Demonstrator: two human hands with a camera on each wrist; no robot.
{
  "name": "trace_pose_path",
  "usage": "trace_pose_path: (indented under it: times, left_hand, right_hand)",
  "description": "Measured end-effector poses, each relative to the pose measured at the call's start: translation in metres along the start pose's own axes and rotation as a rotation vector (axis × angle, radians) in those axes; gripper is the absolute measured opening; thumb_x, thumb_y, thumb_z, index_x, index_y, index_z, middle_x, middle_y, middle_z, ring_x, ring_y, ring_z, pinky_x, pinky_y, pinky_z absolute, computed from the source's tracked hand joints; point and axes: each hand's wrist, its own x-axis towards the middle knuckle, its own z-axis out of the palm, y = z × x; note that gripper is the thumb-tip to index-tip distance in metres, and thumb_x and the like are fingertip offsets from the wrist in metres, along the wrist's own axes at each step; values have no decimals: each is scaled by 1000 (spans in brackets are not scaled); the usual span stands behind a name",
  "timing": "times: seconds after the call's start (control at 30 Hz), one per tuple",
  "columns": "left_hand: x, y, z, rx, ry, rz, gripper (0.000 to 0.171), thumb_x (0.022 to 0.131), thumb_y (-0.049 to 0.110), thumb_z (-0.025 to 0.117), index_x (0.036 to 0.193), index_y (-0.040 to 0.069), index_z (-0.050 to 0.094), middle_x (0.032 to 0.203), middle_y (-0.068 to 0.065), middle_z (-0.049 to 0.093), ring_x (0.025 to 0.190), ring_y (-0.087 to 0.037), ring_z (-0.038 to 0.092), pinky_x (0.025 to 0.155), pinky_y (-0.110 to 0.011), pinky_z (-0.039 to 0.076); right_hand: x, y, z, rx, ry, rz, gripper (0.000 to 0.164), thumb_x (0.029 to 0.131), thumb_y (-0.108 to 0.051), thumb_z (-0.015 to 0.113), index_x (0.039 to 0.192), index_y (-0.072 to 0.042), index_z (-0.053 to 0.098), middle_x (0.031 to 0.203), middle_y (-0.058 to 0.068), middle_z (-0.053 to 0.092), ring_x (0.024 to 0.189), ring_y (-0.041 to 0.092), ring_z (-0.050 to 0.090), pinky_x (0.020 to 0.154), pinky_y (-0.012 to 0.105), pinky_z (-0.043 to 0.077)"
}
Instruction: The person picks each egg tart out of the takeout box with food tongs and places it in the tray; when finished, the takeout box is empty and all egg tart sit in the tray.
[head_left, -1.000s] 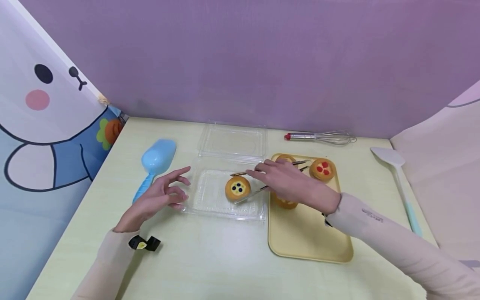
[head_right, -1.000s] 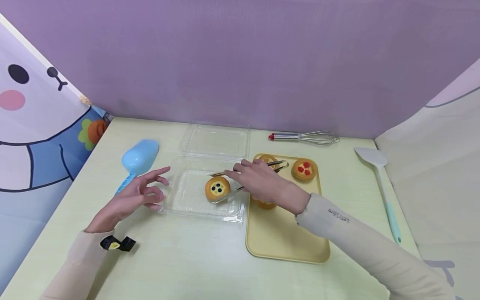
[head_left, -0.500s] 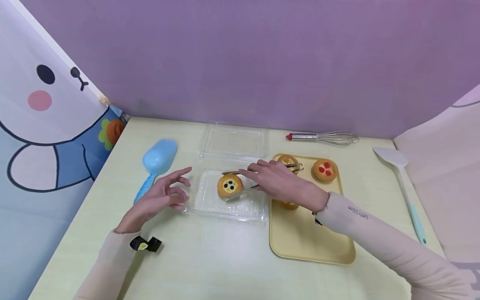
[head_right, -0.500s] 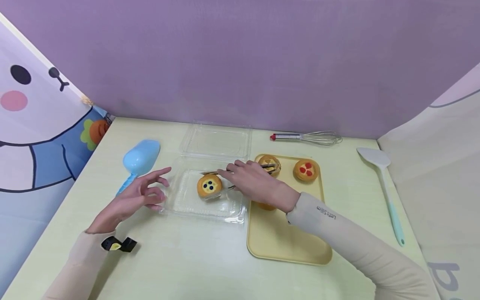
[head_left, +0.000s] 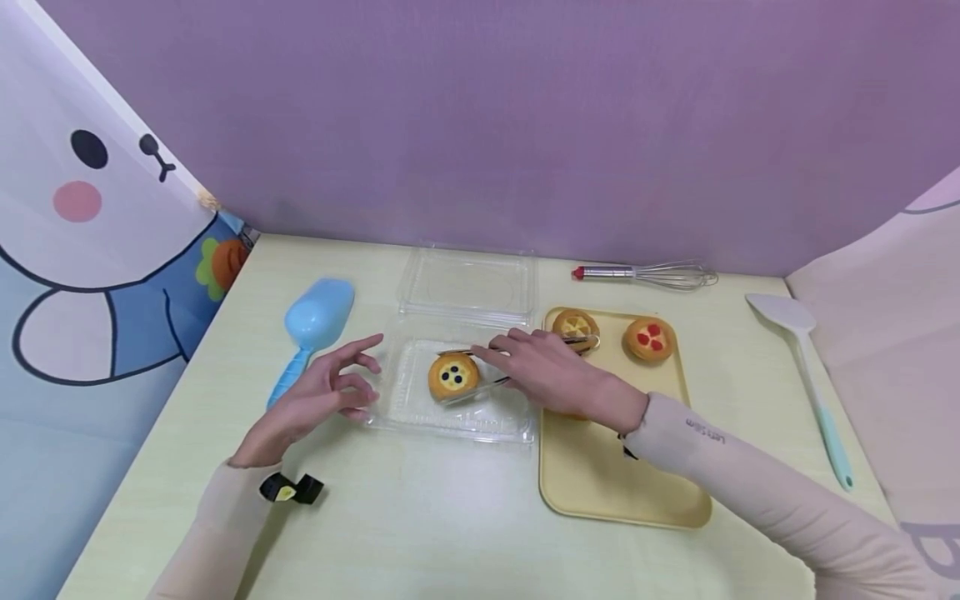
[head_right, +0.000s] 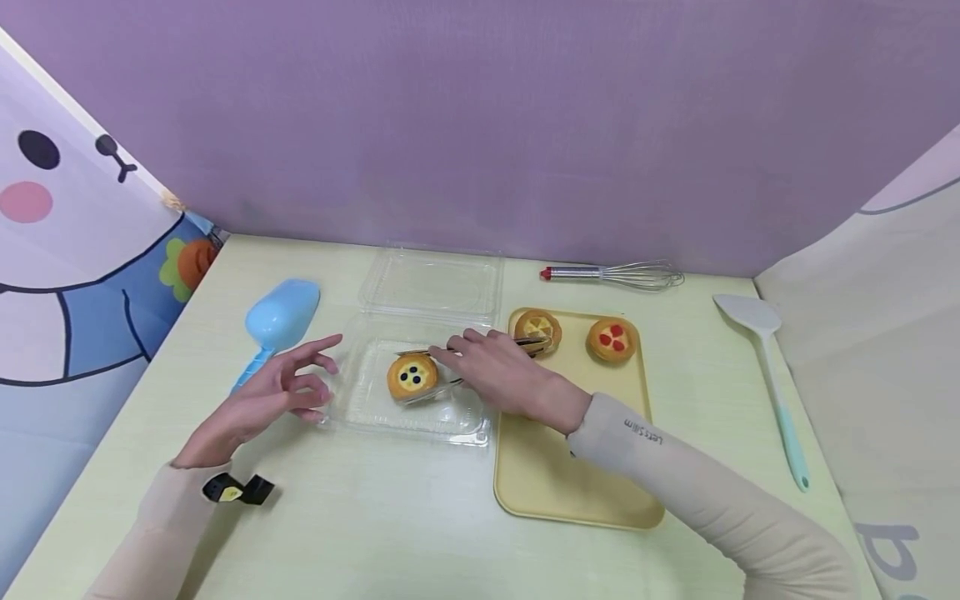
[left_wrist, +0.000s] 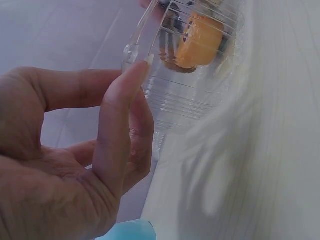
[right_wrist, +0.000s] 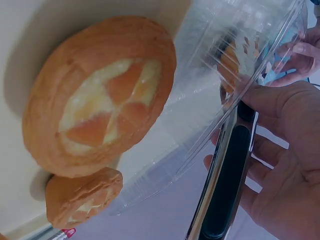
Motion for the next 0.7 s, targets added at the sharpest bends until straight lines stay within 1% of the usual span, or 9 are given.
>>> trace_pose_path:
  times: [0.13, 0.43, 0.63, 0.7]
  left_hand:
    - [0, 0, 1, -3, 0, 6, 81, 93, -6, 63, 165, 9, 28, 135, -27, 42, 87, -15, 68, 70, -35, 66]
    - [-1, 0, 1, -4, 2, 5, 81, 93, -5, 64, 165, 9, 28, 134, -25, 43, 87, -13, 68, 70, -35, 66]
    - [-1, 0, 1, 4, 4, 7, 82, 93, -5, 65, 164, 9, 28, 134, -25, 43, 87, -15, 69, 70, -35, 66]
    - [0, 1, 1, 8, 5, 5, 82, 93, -5, 65, 165, 9, 28, 134, -25, 43, 88, -16, 68, 70, -35, 66]
  right_hand:
    - [1, -3, 2, -18, 32, -13, 57, 96, -25, 75, 150, -20, 56, 135, 3, 68, 115, 24, 66, 76, 37, 61]
    - [-1, -6, 2, -15, 44, -3, 58, 94, -22, 76, 149, -20, 57, 136, 2, 68, 115, 24, 67, 72, 35, 60]
    - [-6, -5, 0, -19, 79, -3, 58, 93, -25, 78, 148, -20, 58, 134, 1, 70, 111, 21, 68, 61, 30, 56]
    - [-9, -4, -2, -11, 93, 6, 58, 94, -26, 78, 148, -20, 59, 133, 1, 70, 110, 21, 68, 59, 29, 54]
